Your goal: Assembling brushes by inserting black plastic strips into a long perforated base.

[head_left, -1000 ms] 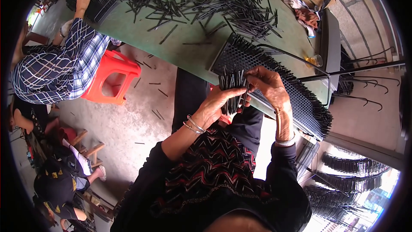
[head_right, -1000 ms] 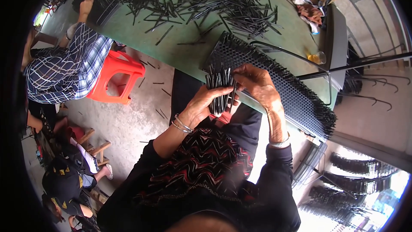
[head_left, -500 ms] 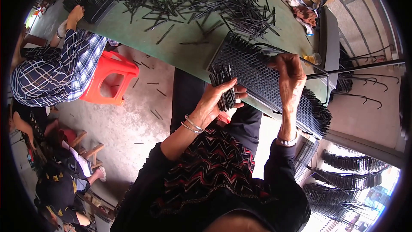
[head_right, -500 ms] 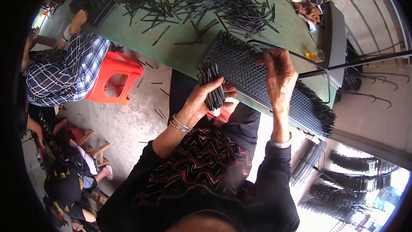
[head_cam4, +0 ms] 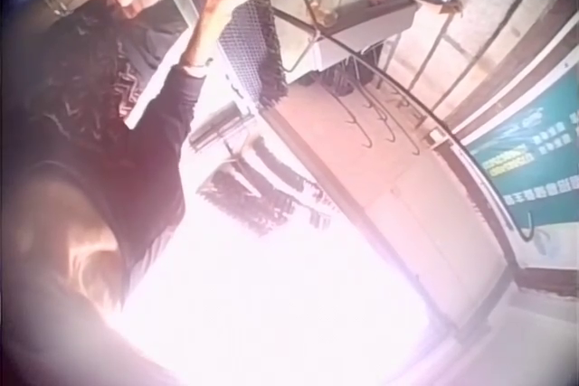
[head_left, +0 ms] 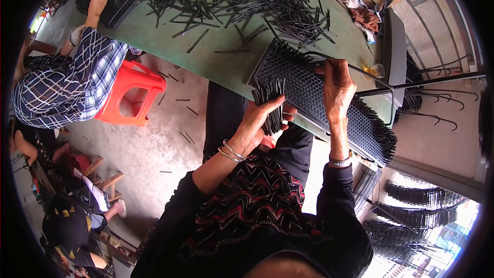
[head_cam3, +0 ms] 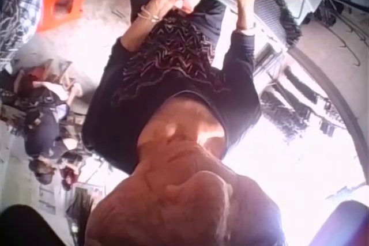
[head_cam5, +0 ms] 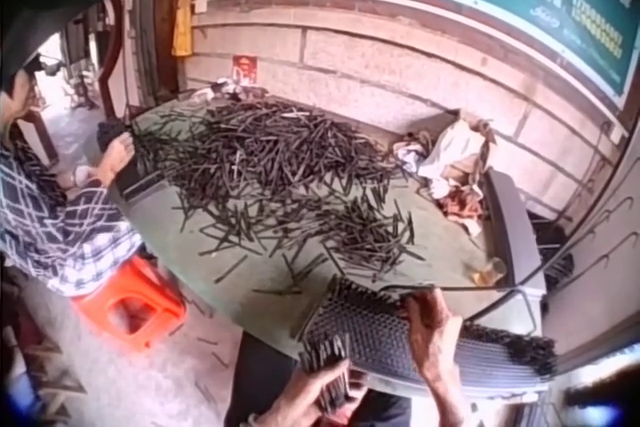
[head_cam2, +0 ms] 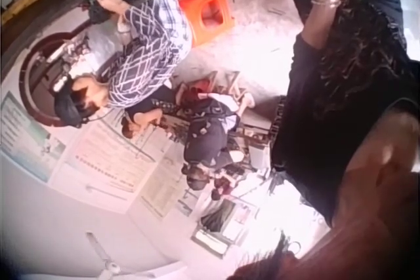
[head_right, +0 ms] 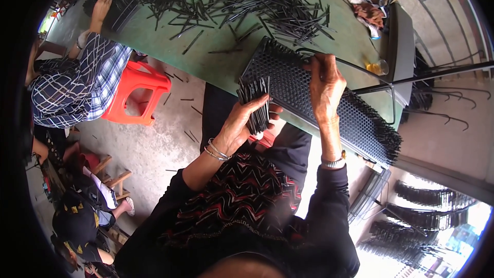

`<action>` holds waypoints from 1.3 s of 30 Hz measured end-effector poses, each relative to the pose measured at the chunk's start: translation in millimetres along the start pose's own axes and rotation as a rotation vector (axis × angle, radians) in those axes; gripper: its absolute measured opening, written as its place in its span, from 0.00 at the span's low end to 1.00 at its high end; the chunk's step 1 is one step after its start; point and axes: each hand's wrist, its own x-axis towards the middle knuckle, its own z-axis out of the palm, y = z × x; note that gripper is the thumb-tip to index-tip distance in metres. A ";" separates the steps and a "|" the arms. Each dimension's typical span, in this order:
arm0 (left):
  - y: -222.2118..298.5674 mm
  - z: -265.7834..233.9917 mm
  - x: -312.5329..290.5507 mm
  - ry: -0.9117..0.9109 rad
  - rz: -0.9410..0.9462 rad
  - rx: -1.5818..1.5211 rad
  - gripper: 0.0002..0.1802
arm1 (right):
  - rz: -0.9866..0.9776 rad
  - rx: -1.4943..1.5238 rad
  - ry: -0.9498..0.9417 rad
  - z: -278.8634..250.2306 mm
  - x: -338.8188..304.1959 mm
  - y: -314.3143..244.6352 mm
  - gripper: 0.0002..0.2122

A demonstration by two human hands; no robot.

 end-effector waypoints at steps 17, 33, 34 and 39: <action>-2.7 7.4 -2.5 0.074 -0.010 0.027 0.09 | -0.340 -0.441 -0.054 12.7 -2.3 7.5 0.10; -9.9 9.4 2.1 0.058 -0.008 0.090 0.14 | 0.412 0.380 -0.640 -18.2 -23.2 -17.2 0.07; -7.7 12.0 1.0 0.103 -0.018 0.086 0.14 | 0.407 0.400 -0.610 -19.5 -23.3 -16.3 0.07; 0.2 18.9 -1.9 0.092 -0.029 0.150 0.13 | 0.431 0.422 -0.543 -20.8 -25.0 -18.8 0.06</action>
